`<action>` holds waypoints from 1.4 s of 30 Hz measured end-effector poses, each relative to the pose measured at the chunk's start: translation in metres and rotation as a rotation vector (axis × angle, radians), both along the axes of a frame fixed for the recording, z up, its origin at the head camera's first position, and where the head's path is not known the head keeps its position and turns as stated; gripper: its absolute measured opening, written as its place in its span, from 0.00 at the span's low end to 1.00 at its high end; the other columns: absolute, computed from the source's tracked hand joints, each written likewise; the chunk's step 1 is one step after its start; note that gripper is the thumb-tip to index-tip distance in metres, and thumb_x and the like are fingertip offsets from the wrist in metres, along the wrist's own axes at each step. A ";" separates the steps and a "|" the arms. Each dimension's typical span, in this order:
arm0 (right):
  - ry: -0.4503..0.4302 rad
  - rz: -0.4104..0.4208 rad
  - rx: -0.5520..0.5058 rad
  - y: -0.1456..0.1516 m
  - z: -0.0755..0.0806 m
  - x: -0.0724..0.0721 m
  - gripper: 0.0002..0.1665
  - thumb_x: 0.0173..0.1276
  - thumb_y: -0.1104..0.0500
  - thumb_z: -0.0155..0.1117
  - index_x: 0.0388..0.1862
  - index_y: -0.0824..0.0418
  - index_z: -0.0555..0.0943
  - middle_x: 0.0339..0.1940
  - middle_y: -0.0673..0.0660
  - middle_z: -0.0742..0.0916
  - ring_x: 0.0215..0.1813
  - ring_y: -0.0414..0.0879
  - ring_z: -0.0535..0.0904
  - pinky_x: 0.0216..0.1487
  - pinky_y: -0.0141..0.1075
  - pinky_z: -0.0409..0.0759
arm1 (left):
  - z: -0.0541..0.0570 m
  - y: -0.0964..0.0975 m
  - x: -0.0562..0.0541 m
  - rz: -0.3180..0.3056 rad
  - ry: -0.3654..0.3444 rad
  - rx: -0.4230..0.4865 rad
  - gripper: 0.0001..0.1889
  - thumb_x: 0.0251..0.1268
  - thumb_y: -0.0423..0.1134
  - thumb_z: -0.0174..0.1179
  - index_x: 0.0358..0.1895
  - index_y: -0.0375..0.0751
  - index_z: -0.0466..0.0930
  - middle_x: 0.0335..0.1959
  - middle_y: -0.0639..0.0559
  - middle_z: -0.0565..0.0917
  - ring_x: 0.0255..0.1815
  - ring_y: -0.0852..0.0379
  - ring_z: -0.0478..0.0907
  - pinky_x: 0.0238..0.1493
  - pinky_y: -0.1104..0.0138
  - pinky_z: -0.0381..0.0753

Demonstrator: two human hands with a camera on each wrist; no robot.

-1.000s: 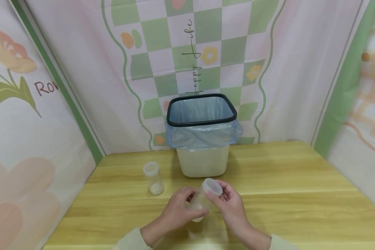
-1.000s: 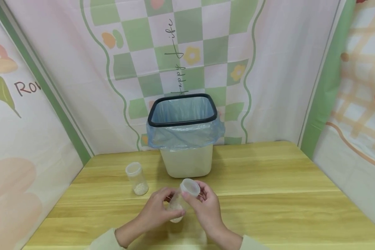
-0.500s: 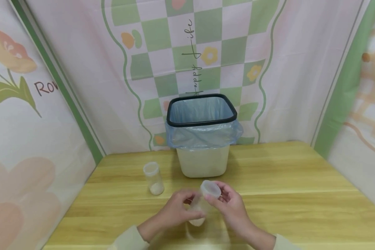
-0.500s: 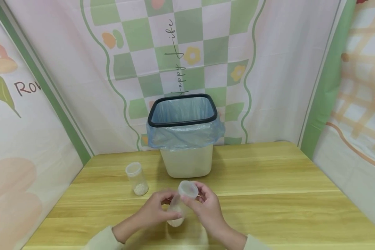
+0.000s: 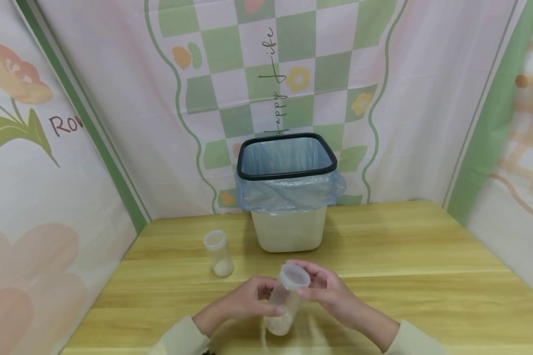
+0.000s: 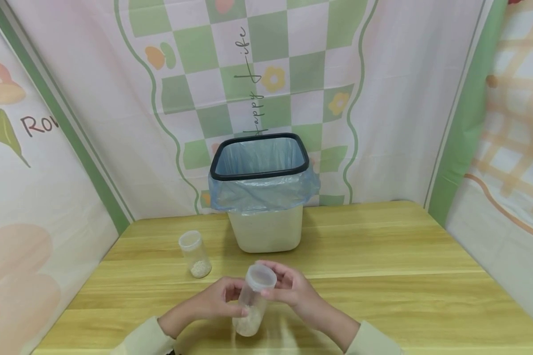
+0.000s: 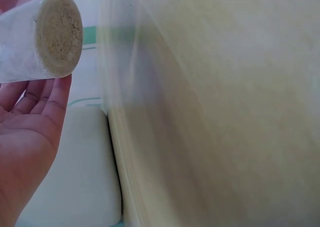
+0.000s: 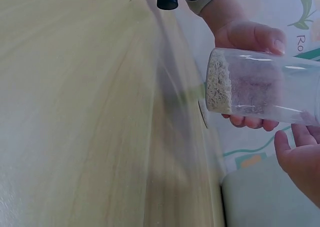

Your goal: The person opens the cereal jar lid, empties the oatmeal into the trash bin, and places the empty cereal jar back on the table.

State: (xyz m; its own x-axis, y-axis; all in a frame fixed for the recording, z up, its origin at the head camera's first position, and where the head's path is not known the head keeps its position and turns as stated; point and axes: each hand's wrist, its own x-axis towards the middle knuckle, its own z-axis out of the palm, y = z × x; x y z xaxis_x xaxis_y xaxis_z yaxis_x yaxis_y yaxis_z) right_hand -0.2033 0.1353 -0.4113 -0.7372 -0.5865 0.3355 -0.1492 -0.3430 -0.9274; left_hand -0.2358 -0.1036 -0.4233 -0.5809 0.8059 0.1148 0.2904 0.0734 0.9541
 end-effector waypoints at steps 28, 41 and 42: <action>-0.187 -0.720 0.120 -0.039 0.016 0.028 0.32 0.62 0.66 0.69 0.62 0.70 0.66 0.57 0.62 0.76 0.53 0.47 0.75 0.52 0.29 0.77 | 0.002 0.020 0.023 0.582 0.428 -0.128 0.27 0.50 0.51 0.74 0.48 0.36 0.81 0.42 0.49 0.83 0.41 0.56 0.81 0.41 0.71 0.81; -0.264 -0.791 0.163 -0.046 0.016 0.030 0.33 0.60 0.63 0.71 0.59 0.72 0.65 0.53 0.63 0.77 0.52 0.47 0.75 0.50 0.27 0.77 | 0.003 0.024 0.031 0.600 0.521 -0.198 0.27 0.50 0.51 0.74 0.48 0.34 0.81 0.42 0.46 0.83 0.39 0.55 0.82 0.38 0.74 0.80; -0.264 -0.787 0.163 -0.046 0.015 0.030 0.33 0.61 0.63 0.71 0.59 0.72 0.65 0.53 0.63 0.77 0.52 0.48 0.75 0.51 0.27 0.77 | 0.002 0.024 0.031 0.597 0.522 -0.197 0.27 0.50 0.51 0.74 0.48 0.34 0.81 0.42 0.46 0.83 0.39 0.55 0.82 0.38 0.74 0.80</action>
